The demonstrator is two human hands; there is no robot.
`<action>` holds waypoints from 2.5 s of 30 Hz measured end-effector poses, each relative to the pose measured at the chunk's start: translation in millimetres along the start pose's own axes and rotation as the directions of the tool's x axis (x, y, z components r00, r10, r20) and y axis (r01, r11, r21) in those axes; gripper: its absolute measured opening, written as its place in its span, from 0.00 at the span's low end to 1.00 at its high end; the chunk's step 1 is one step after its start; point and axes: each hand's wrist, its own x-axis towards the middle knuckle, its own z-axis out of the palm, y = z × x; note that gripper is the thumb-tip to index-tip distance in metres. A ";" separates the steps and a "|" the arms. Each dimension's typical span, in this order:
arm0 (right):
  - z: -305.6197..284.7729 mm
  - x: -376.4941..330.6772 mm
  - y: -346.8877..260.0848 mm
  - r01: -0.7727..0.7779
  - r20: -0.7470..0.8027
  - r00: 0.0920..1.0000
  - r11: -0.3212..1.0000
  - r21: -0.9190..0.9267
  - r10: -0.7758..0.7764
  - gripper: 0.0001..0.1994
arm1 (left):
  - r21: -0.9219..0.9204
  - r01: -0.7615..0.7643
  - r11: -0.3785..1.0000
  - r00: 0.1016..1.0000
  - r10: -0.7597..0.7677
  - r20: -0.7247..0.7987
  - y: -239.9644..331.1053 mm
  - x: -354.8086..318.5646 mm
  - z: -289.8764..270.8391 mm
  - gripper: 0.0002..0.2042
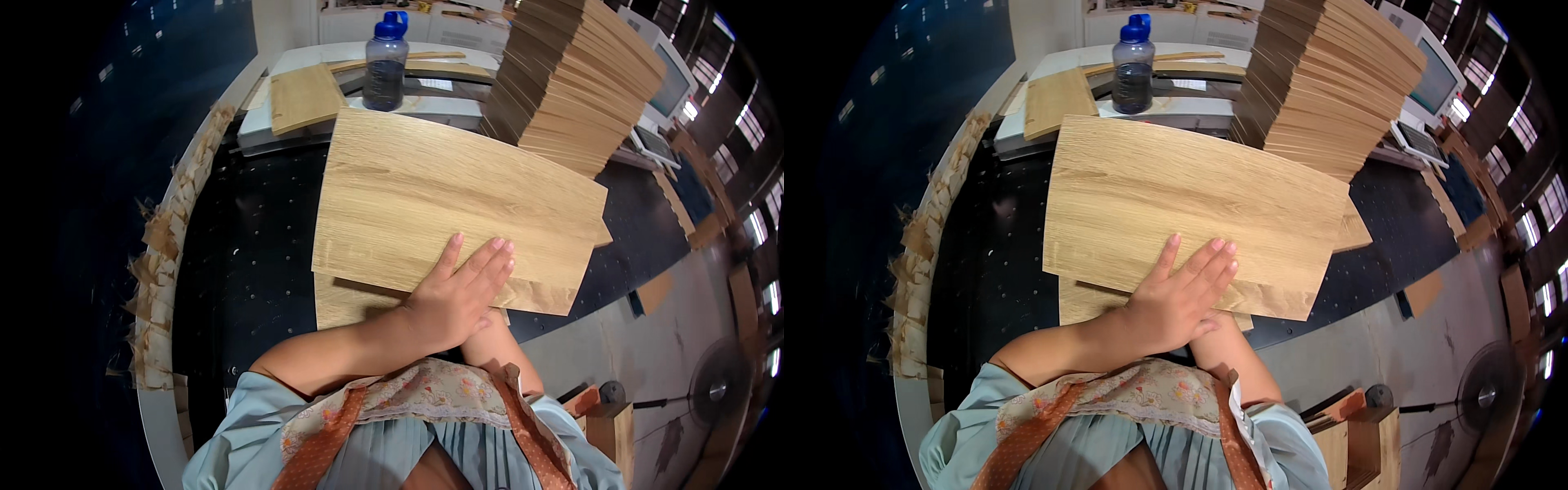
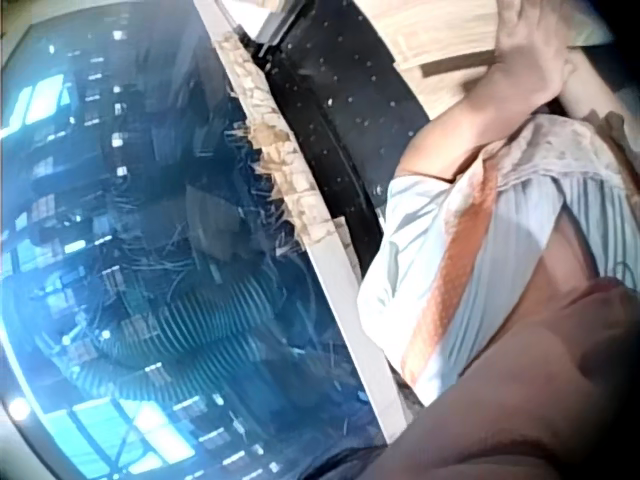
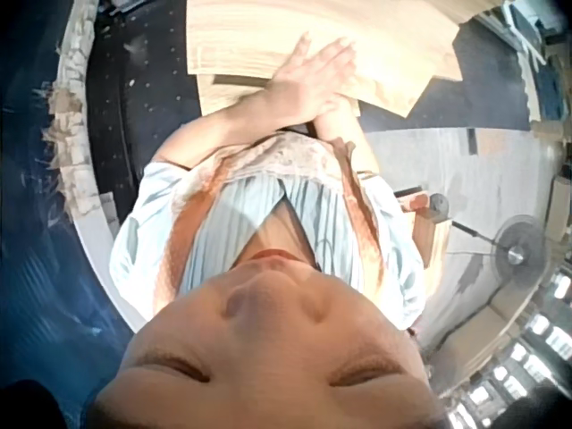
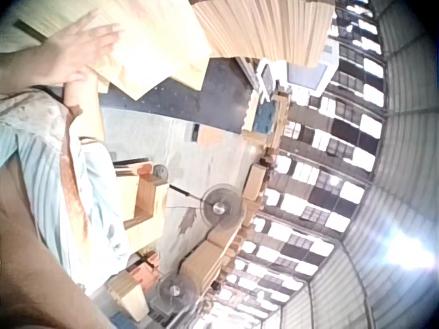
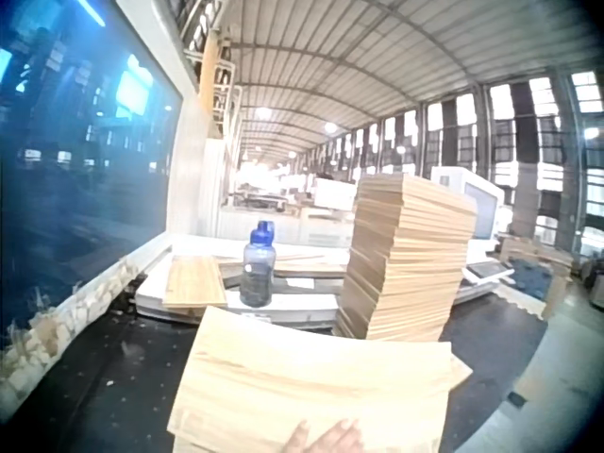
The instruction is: The person picks up, handles, and flips over wood boards from a stack on a workbench, checking their surfaces and edges by hand before placing them back onto stacks.
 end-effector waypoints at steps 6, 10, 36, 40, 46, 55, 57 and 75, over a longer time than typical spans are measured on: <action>0.5 -2.7 -0.2 -0.003 -0.004 1.000 1.000 -0.003 0.003 0.25 | -0.019 -0.092 0.996 0.995 0.091 -0.043 -2.2 0.2 0.2 0.33; -2.5 -7.3 -2.0 -0.005 -0.022 1.000 1.000 -0.006 0.005 0.25 | 0.019 -0.109 0.994 0.989 0.111 -0.100 1.0 -0.9 14.8 0.27; -1.9 2.1 2.7 -0.063 -0.014 0.998 0.992 0.114 0.065 0.25 | -0.026 -0.059 0.998 0.989 0.054 -0.136 2.9 3.8 21.7 0.19; -1.8 1.1 2.4 -0.055 -0.021 0.998 0.988 0.146 0.059 0.25 | -0.012 -0.075 0.997 0.987 0.072 -0.146 4.7 4.2 23.1 0.18; 3.0 3.5 9.7 -0.074 -0.041 0.995 0.964 0.255 0.088 0.25 | -0.023 -0.063 0.998 0.990 0.059 -0.129 2.6 6.2 20.7 0.17; 20.1 23.1 9.4 -0.037 -0.141 0.979 0.809 0.586 0.147 0.25 | -0.436 -0.290 0.852 0.957 0.261 -0.128 -18.0 -13.7 -0.5 0.12; 19.8 29.5 9.5 -0.015 -0.163 0.975 0.779 0.627 0.151 0.25 | -0.482 -0.170 0.859 0.985 0.160 -0.062 -26.5 -41.0 6.3 0.10; 15.3 33.1 42.6 -0.087 -0.060 0.994 0.992 0.095 0.093 0.27 | -0.576 -0.354 -0.737 0.632 -0.643 0.433 -62.5 -109.5 74.8 0.25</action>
